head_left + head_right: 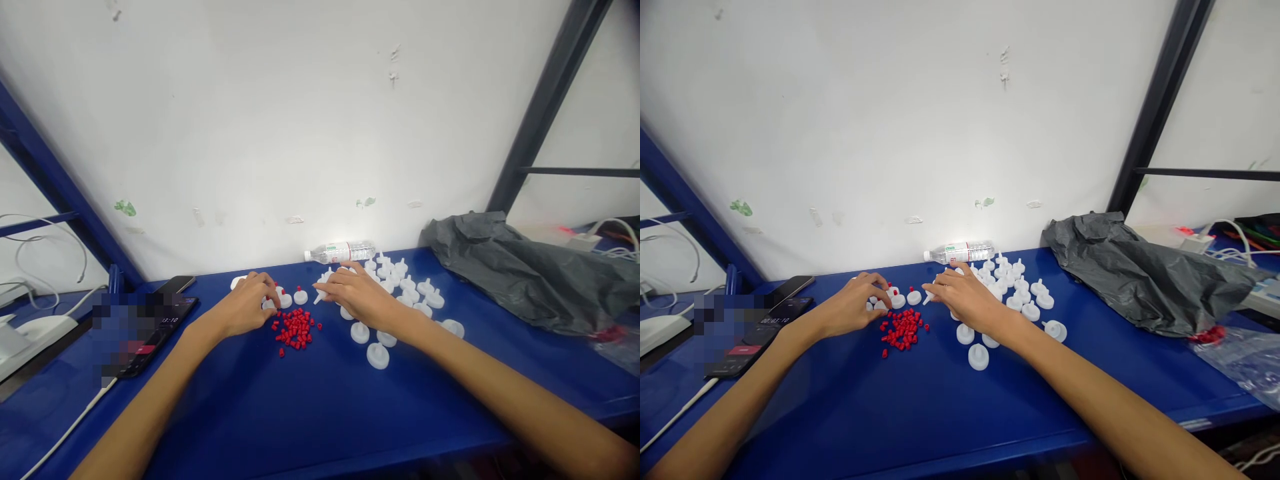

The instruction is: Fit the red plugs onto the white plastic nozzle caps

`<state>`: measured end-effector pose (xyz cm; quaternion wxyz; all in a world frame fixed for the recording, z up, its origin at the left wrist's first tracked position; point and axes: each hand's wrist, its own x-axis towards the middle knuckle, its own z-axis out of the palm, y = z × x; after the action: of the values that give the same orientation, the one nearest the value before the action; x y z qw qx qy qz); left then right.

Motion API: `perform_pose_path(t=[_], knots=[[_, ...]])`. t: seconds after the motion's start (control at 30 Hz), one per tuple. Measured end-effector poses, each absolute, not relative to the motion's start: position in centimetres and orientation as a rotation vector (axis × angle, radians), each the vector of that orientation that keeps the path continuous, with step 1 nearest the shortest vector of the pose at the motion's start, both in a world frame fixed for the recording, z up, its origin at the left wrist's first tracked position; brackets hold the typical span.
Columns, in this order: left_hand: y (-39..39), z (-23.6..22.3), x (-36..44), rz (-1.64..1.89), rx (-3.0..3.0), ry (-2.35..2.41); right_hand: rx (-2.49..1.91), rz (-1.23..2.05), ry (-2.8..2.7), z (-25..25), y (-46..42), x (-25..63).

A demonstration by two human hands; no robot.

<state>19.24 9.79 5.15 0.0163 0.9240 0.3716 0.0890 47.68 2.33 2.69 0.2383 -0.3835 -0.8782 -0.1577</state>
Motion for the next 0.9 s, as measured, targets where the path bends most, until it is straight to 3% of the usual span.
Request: perform_pose_path(t=[0.6, 0.9], knots=[[9.2, 4.9, 20.3, 0.319, 2.906, 1.069, -1.102, -0.284, -2.345, 3.4, 1.3, 46.8], [8.7, 5.5, 21.0, 0.663, 2.918, 1.035, -1.117, -0.293, -2.32, 3.3, 1.3, 46.5]])
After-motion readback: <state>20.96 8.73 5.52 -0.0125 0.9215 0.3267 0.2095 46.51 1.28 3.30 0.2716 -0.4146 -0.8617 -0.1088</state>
